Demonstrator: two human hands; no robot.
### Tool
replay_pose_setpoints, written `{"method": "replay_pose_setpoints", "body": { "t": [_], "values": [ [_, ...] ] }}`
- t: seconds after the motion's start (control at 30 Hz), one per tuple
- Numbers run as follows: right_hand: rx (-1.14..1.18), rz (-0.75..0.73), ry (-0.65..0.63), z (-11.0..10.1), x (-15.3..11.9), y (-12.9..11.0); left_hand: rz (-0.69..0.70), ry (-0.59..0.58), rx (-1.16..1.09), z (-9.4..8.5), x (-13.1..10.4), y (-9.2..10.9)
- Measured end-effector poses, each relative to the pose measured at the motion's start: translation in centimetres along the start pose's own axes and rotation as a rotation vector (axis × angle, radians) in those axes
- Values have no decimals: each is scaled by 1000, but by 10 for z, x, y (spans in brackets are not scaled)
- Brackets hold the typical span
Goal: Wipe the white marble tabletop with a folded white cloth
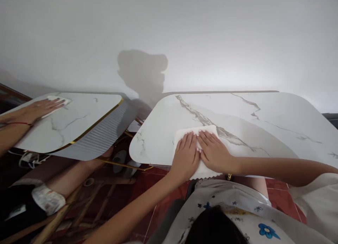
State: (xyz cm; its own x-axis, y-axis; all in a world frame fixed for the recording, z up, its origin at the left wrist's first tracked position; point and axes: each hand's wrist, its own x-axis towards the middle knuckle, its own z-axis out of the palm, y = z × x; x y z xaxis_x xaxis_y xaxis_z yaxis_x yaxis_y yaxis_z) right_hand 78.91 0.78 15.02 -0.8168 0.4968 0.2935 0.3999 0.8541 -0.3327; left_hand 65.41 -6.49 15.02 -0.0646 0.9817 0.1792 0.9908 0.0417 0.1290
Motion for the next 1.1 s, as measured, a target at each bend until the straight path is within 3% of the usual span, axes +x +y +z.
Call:
{"method": "replay_pose_setpoints", "body": {
  "t": [0.13, 0.33, 0.67, 0.83, 0.97, 1.1],
  "values": [
    [-20, 67, -25, -7, 6, 35, 27, -11, -48, 12, 35, 13],
    [-58, 41, -23, -1, 54, 96, -7, -11, -37, 26, 105, 4],
    [-113, -33, -59, 18, 165, 152, -11, 115, 15, 48, 200, -65],
    [-119, -17, -52, 20, 200, 175, 23, 136, 43, 57, 243, -88],
    [-135, 68, -51, 15, 207, 198, 77, 110, 52, 61, 274, -82],
    [-153, 150, -37, 8, 196, 217, 130, 87, 60, 63, 291, -61]
  ]
}}
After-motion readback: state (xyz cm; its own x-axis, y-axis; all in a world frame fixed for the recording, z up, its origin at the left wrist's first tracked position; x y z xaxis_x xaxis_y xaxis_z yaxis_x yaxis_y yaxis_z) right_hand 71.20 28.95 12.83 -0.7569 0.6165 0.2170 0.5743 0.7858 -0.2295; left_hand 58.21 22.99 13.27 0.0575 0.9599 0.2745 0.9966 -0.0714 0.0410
